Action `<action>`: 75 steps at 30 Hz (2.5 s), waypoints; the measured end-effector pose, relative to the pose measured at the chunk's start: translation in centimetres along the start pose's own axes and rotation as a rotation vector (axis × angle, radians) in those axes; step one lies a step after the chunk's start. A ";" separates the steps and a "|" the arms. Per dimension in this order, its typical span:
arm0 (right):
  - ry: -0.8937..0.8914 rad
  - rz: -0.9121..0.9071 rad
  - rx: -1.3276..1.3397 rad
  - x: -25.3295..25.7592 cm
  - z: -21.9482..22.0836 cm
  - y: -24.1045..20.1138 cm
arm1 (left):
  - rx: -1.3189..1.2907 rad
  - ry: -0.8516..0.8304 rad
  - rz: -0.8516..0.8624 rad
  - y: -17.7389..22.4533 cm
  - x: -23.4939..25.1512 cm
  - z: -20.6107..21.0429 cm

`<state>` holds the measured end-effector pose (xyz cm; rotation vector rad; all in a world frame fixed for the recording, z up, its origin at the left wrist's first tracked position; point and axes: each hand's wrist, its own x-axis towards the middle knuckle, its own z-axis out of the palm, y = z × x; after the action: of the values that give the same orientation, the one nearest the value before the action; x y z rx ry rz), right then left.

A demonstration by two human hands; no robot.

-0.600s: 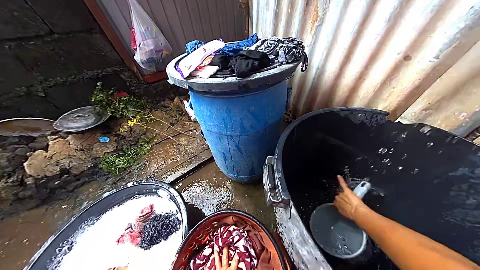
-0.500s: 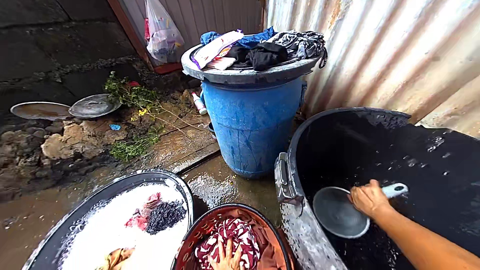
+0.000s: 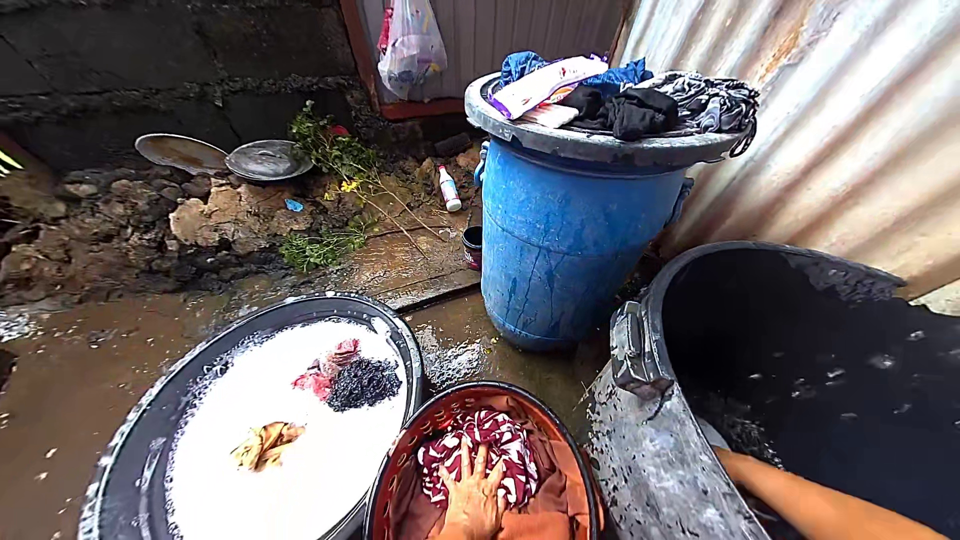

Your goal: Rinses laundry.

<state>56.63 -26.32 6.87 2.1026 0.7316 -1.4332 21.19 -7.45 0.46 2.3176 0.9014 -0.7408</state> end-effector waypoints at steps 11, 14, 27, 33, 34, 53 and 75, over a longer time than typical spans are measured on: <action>0.723 -0.401 1.687 -29.1 -0.6 -2.9 | -0.206 0.043 0.066 -0.7 -0.8 -3.1; 0.748 -0.632 1.719 -34.7 0.3 -4.6 | -0.297 0.214 0.054 -1.2 -2.9 -6.9; 0.262 -1.102 1.611 -36.8 5.3 -16.3 | -0.397 0.390 0.248 -2.0 -12.1 -14.9; 0.599 -0.703 0.846 -25.1 7.5 -19.8 | -0.344 0.212 -0.075 -5.4 -6.4 -7.8; 0.620 -0.645 0.707 -23.6 7.8 -20.0 | -0.345 0.200 -0.057 -5.2 -6.3 -7.7; 0.769 -0.507 0.310 -21.5 6.0 -20.8 | -0.149 0.154 -0.040 -0.9 -5.9 -13.9; 0.874 -1.070 1.971 -30.0 7.5 -17.1 | -0.513 0.420 0.269 1.6 -11.7 -15.6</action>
<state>30.89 -23.33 30.97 4.5360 0.8327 -2.0015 19.57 -3.41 19.53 2.0855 0.8075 0.0961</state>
